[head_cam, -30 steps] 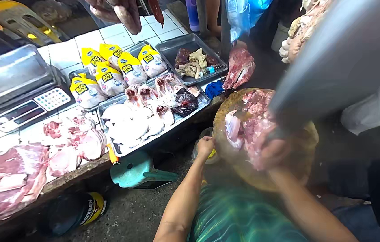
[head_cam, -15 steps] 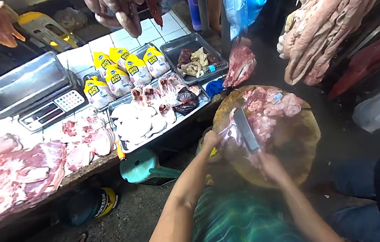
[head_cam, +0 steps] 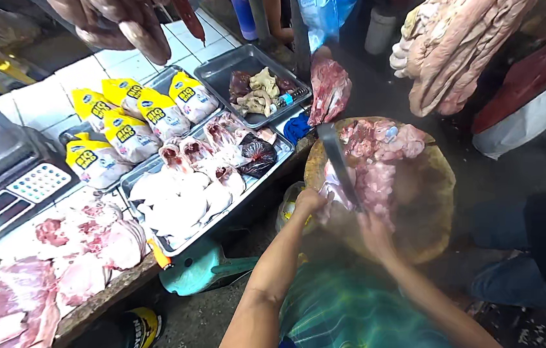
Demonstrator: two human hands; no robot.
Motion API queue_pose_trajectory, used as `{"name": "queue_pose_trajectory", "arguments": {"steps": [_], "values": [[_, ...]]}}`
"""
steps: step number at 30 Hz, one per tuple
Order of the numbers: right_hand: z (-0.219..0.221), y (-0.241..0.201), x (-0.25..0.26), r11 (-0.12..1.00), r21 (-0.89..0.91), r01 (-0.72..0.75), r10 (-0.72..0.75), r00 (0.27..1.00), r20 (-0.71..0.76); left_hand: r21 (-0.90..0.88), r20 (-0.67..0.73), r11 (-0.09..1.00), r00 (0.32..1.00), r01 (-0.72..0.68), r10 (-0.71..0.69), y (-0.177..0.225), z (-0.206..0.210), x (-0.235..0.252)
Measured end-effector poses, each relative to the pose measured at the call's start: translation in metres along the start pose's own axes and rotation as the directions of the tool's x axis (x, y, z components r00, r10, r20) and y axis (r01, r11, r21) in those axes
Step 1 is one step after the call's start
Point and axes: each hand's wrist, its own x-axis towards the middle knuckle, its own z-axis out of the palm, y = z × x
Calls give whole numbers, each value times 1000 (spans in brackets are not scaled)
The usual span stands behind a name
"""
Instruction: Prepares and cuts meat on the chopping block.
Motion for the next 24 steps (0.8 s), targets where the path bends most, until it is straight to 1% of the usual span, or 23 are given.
{"name": "queue_pose_trajectory", "arguments": {"steps": [1,2,3,4,6,8,9,10,11,12,13,14,16,18,19,20,21,23,24], "values": [[6,4,2,987,-107,-120,135,980,148,-2,5,1000,1000,-13,13,-1,-2,0],[7,7,3,959,-183,-214,256,934,250,-1,9,1000,1000,-20,20,-3,-2,-1],[4,6,2,940,-215,-266,320,904,283,-11,12,1000,1000,-25,25,-4,-2,-4],[0,4,-2,935,-218,-281,334,902,275,-32,10,999,999,-32,33,-6,-4,-7],[-7,3,-23,955,-174,-242,274,943,189,-75,-29,996,998,-56,54,-16,-1,-12],[-9,13,-40,977,-137,-163,180,976,123,-172,-94,979,991,-108,93,-20,2,-19],[-8,20,-47,976,-147,-158,181,971,156,-218,-138,966,984,-141,113,-22,6,-24],[-9,28,-52,966,-179,-189,227,946,229,-250,-184,952,974,-176,132,-24,11,-30],[-13,36,-54,949,-220,-228,289,907,308,-267,-229,942,963,-205,144,-25,17,-35],[-18,42,-53,940,-227,-254,322,881,346,-263,-259,942,956,-208,139,-24,21,-39],[-26,45,-50,940,-204,-273,331,871,363,-240,-263,953,958,-184,118,-22,22,-42],[-35,47,-47,947,-183,-266,317,873,370,-216,-237,968,968,-132,79,-20,23,-43],[-51,47,-45,971,-117,-210,239,898,371,-199,-151,980,988,-17,-14,-26,32,-45],[-58,46,-38,993,-23,-115,116,932,345,-281,-130,959,989,30,-69,-30,44,-47],[-58,48,-34,997,11,-72,64,937,342,-332,-153,943,985,26,-81,-29,50,-53],[-54,55,-30,999,25,-35,24,936,350,-373,-198,928,977,1,-80,-26,54,-62],[-50,63,-27,1000,6,-21,17,920,391,-404,-262,914,962,-37,-77,-21,58,-74],[-49,78,-27,995,-89,-39,80,850,521,-399,-408,912,909,-96,-83,-11,66,-100],[-53,86,-30,993,-112,-42,98,827,553,-374,-475,921,876,-111,-87,-5,70,-114]]}}
